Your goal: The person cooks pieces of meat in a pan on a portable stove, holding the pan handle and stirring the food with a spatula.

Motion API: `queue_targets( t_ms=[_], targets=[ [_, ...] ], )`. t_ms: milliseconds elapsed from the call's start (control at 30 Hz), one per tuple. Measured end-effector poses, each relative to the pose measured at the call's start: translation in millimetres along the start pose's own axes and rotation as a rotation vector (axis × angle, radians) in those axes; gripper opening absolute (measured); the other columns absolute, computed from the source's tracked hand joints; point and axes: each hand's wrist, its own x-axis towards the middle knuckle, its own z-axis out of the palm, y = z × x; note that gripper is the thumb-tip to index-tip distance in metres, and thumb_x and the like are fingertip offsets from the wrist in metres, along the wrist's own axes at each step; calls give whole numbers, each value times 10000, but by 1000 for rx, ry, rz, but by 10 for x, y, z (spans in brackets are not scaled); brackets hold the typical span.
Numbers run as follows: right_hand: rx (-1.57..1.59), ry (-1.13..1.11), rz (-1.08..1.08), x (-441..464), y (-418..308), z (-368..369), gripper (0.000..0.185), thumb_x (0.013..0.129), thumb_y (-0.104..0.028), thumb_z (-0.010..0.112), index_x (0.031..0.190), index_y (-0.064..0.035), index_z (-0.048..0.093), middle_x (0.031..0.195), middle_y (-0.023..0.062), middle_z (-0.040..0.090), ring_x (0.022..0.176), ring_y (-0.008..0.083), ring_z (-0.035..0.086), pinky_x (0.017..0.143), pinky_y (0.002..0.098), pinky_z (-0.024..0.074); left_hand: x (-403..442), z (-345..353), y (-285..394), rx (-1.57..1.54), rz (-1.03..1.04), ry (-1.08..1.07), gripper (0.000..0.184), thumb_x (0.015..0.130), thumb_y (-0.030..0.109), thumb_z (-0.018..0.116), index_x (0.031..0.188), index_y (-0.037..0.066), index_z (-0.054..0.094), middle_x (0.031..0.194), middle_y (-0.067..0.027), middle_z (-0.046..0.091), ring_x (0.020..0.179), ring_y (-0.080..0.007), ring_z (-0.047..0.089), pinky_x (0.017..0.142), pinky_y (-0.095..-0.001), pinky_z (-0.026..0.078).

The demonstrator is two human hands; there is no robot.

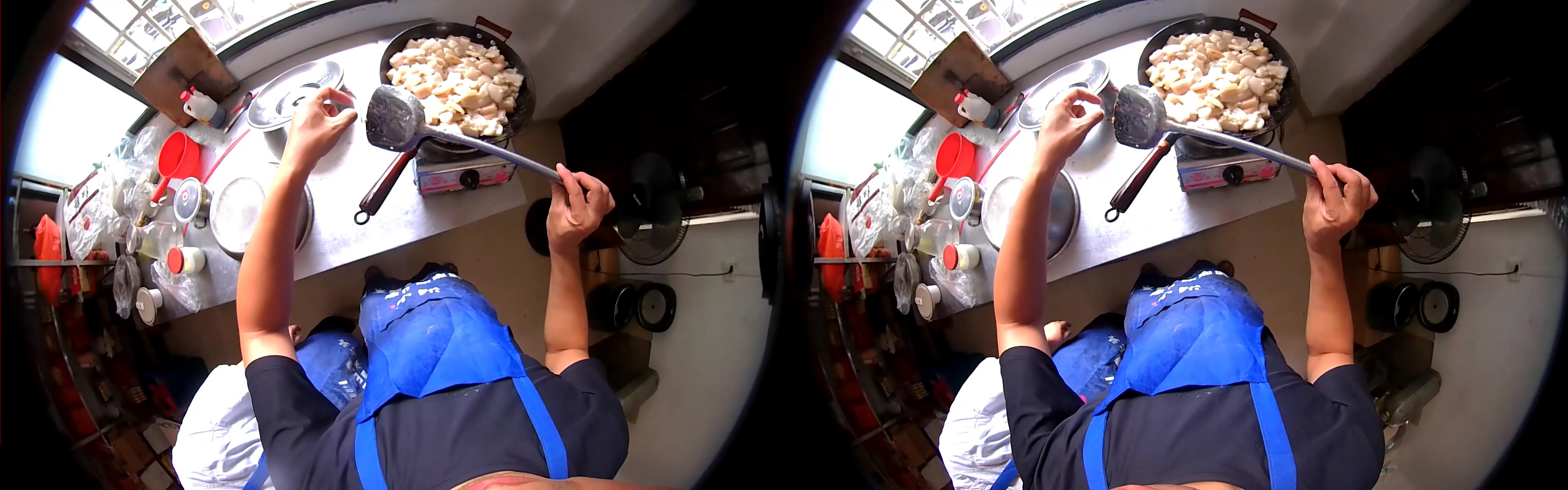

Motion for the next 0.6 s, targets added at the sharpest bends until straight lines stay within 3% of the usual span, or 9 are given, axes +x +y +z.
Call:
queue_targets(
  t_ms=[33,100,133,167,233,367,500,533,600],
  targets=[
    [4,-2,-2,3,-9,7,327,762,-124,911,1077,-178,846,946,-49,643,929,157,629,930,342,410,4,0,-62,0,-4,3,296,873,256,813,1050,31,741,733,-18,660,683,-113,619,637,-295,497],
    [16,7,4,15,-43,40,322,759,-121,911,1069,-180,848,944,-48,646,931,159,629,929,343,410,-15,-44,-155,-308,-104,-75,244,909,257,794,1045,59,753,723,46,618,603,-63,532,546,-257,413],
    [25,6,-1,20,-58,55,322,759,-121,911,1069,-180,848,944,-48,646,931,159,629,929,343,410,-20,-150,-149,-419,-228,-201,206,946,250,766,1079,93,754,723,78,568,554,-17,429,482,-227,291],
    [29,-8,4,25,-64,67,325,754,-116,914,1067,-176,848,944,-47,649,932,159,629,931,344,410,-20,-199,-218,-423,-233,-190,206,946,250,766,1079,93,754,723,78,568,554,-17,429,482,-227,291],
    [44,-20,-1,44,-95,102,328,750,-112,916,1065,-173,849,943,-46,651,932,160,628,932,344,409,-39,-290,-324,-735,-290,-283,201,968,239,747,1129,117,745,692,91,508,535,16,356,472,-213,203],
    [122,-11,30,83,-164,166,359,728,-82,924,1072,-155,847,944,-41,658,928,159,620,934,343,405,-110,-381,-383,-634,-170,-299,217,1004,268,700,1167,129,734,663,123,452,523,12,329,471,-207,188],
    [129,-27,15,134,-197,208,374,720,-62,929,1076,-143,847,939,-40,658,923,157,613,931,338,402,-114,-431,-360,-677,-130,-415,271,958,255,738,1200,134,727,671,128,464,523,23,327,465,-200,195],
    [131,-30,9,140,-206,217,374,724,-61,932,1080,-136,845,939,-41,656,921,157,612,927,334,403,-117,-396,-348,-646,-163,-388,260,964,201,742,1205,126,678,658,140,360,519,16,279,472,-206,175],
    [138,-37,1,138,-211,230,374,725,-61,932,1081,-135,845,939,-41,656,920,157,612,926,333,404,-84,-429,-409,-669,-164,-431,197,955,216,737,1129,136,689,664,138,394,518,18,297,466,-203,187]
  ],
)
